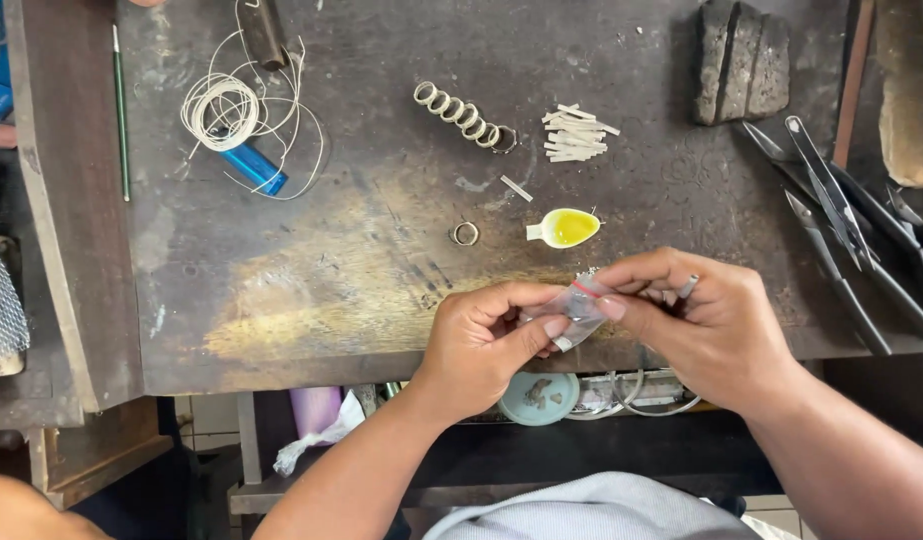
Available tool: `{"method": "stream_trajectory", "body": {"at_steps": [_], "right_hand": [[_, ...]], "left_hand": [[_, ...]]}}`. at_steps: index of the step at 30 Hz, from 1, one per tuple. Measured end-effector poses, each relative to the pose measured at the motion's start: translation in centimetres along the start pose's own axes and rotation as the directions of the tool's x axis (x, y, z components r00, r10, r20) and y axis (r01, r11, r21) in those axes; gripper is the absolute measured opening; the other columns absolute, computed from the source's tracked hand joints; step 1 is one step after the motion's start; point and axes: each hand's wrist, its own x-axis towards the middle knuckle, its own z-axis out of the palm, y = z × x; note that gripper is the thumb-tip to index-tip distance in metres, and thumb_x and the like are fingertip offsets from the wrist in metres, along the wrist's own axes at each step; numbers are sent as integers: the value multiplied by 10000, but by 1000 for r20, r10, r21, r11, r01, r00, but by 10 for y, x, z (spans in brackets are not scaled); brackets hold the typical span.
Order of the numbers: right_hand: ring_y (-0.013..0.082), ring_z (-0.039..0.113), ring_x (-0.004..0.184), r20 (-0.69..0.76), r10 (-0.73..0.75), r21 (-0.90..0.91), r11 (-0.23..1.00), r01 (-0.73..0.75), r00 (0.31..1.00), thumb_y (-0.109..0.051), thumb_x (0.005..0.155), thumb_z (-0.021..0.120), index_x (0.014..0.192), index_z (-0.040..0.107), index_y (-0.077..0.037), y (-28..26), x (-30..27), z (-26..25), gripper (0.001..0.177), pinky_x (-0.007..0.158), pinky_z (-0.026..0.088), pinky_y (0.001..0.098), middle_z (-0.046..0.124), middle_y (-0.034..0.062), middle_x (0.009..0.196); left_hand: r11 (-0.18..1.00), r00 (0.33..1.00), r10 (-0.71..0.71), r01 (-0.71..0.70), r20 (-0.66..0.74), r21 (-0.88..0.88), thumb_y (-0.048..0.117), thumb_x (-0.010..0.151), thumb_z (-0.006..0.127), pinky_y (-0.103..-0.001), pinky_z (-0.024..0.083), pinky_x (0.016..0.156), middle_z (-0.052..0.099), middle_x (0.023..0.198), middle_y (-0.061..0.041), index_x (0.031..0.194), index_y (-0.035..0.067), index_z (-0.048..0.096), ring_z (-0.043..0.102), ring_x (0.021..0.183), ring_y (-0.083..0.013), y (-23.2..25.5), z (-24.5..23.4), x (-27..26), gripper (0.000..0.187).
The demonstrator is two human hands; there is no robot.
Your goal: Applying soldering paste or adhesive to a small jewelry ring using a fine-tipped metal tool at a workbench.
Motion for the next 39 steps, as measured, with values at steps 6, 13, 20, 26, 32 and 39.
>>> {"method": "stream_trajectory", "body": {"at_steps": [6,13,20,26,32,39], "right_hand": [[66,610,791,56,41,-119,992,-34,998,-40,722,628,1007,623,-37,-2,2,0,285,722,498,172,679,42,924],[84,633,775,58,-65,-209,975,76,996,-76,725,640,927,655,-63,-1,3,0,203,705,487,181,681,35,866],[86,600,569,138,-272,-372,877,305,952,-154,770,605,848,635,-82,0,5,-3,110,510,451,200,632,0,674],[116,548,530,170,-398,-422,797,432,901,-166,809,564,769,586,-50,4,7,-1,125,476,409,226,585,22,640],[148,630,712,226,-413,-381,796,470,882,-246,737,606,946,592,-10,-5,8,0,316,599,496,219,636,91,849],[107,553,486,250,-507,-455,691,562,825,-207,758,595,742,632,-75,-4,1,-3,138,426,412,219,626,7,667]], "left_hand": [[998,999,-33,33,-5,-45,74,782,616,-223,557,580,657,760,-82,902,27,634,616,604,-126,1,-1,-1,131],[994,997,-60,63,41,-86,115,851,523,-235,556,603,639,785,-89,964,23,623,617,643,-141,5,-2,-1,177],[989,994,-104,107,36,-100,119,844,530,-228,563,613,642,799,-92,954,22,626,635,659,-148,10,-1,1,176],[996,996,-73,76,52,-56,131,845,528,-221,559,616,639,792,-88,931,24,625,622,652,-135,9,-1,2,168],[988,998,38,-44,46,145,95,839,531,-224,517,612,650,760,-44,886,52,631,618,661,-120,12,-4,2,118],[969,972,128,-165,196,183,125,843,545,-232,511,665,667,864,-48,949,82,621,648,774,-136,16,-7,-1,136]]}}
